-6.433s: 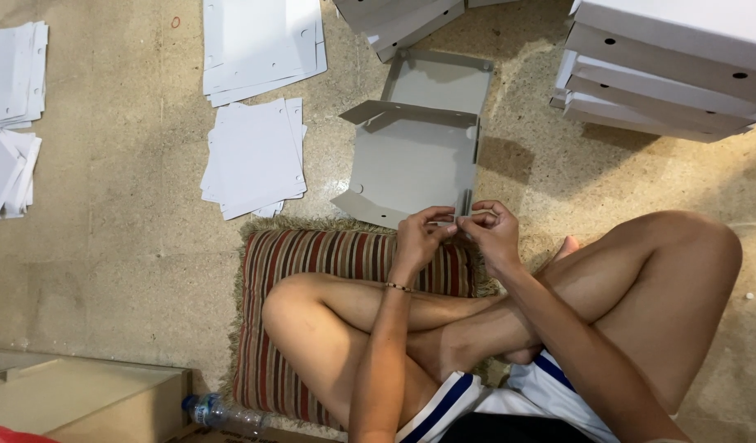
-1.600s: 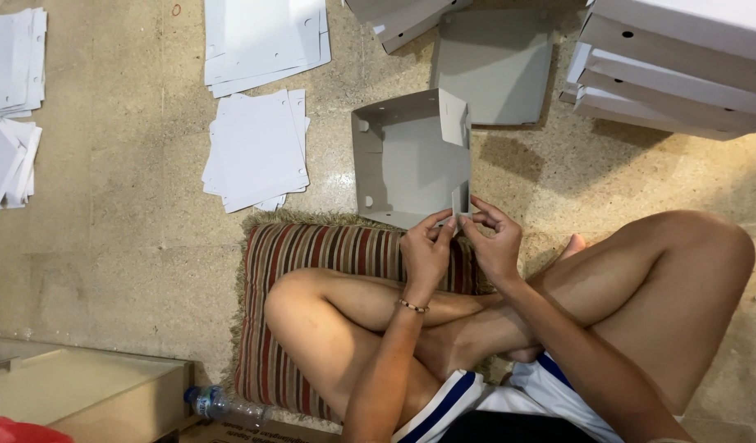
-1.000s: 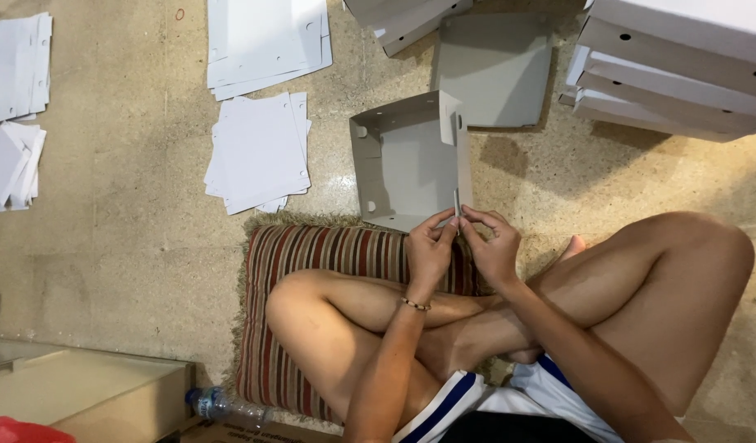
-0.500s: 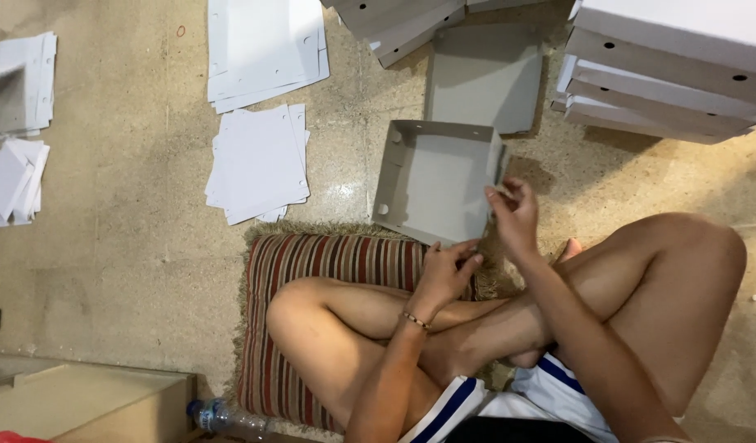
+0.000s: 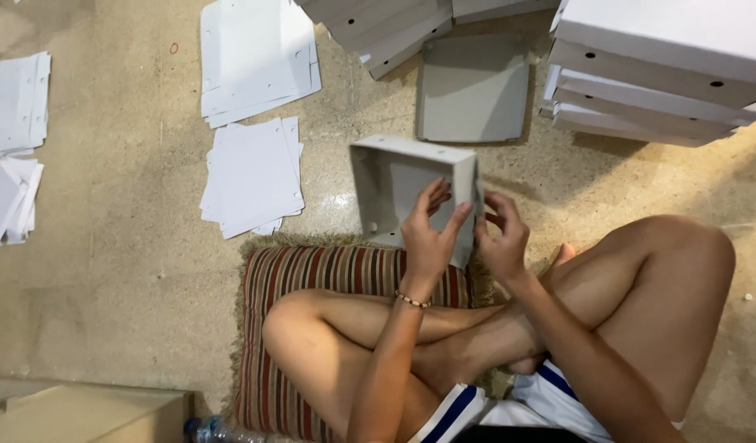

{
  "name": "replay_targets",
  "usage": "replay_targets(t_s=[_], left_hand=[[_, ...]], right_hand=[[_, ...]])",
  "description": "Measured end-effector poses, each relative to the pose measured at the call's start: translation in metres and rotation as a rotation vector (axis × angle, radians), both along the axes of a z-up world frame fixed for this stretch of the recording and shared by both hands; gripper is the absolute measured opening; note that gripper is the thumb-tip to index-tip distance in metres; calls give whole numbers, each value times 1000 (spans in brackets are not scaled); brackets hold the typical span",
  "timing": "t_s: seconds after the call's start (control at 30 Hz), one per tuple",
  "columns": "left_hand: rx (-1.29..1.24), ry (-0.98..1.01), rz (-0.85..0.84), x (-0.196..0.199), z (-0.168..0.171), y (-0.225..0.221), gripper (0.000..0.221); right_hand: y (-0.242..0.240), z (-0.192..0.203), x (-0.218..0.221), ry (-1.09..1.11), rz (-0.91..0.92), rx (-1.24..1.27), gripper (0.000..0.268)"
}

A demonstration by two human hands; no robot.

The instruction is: Assembling cardboard boxes from flat sheets by folding and tucking the edges.

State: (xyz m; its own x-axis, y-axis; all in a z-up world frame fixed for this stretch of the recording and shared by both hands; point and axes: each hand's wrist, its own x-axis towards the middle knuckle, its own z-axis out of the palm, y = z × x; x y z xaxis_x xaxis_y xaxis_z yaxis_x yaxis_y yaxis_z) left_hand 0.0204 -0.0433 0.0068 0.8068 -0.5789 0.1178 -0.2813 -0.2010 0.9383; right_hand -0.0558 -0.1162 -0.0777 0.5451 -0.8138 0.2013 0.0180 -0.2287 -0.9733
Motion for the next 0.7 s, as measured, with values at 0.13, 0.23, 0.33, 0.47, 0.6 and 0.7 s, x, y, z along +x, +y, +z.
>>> replay_targets(t_s=[0.13,0.23,0.33,0.47,0.6,0.7], left_hand=[[44,-86,43,0,-5,4,35],[54,-171,74,-2,-10,9,25],[32,-206,90,-3,-18,12,17],[27,-266,75,-7,-23,10,14],[-31,-216,37,-12,-9,8,16],[-16,-183,10,-16,-4,8,19]], right_hand=[[7,22,-2,-26,38,-66,40],[6,30,-2,-73,83,-16,38],[7,30,-1,-120,155,11,36],[6,30,0,-154,77,-12,20],[6,29,-1,-197,35,-34,13],[7,23,0,-213,3,-5,15]])
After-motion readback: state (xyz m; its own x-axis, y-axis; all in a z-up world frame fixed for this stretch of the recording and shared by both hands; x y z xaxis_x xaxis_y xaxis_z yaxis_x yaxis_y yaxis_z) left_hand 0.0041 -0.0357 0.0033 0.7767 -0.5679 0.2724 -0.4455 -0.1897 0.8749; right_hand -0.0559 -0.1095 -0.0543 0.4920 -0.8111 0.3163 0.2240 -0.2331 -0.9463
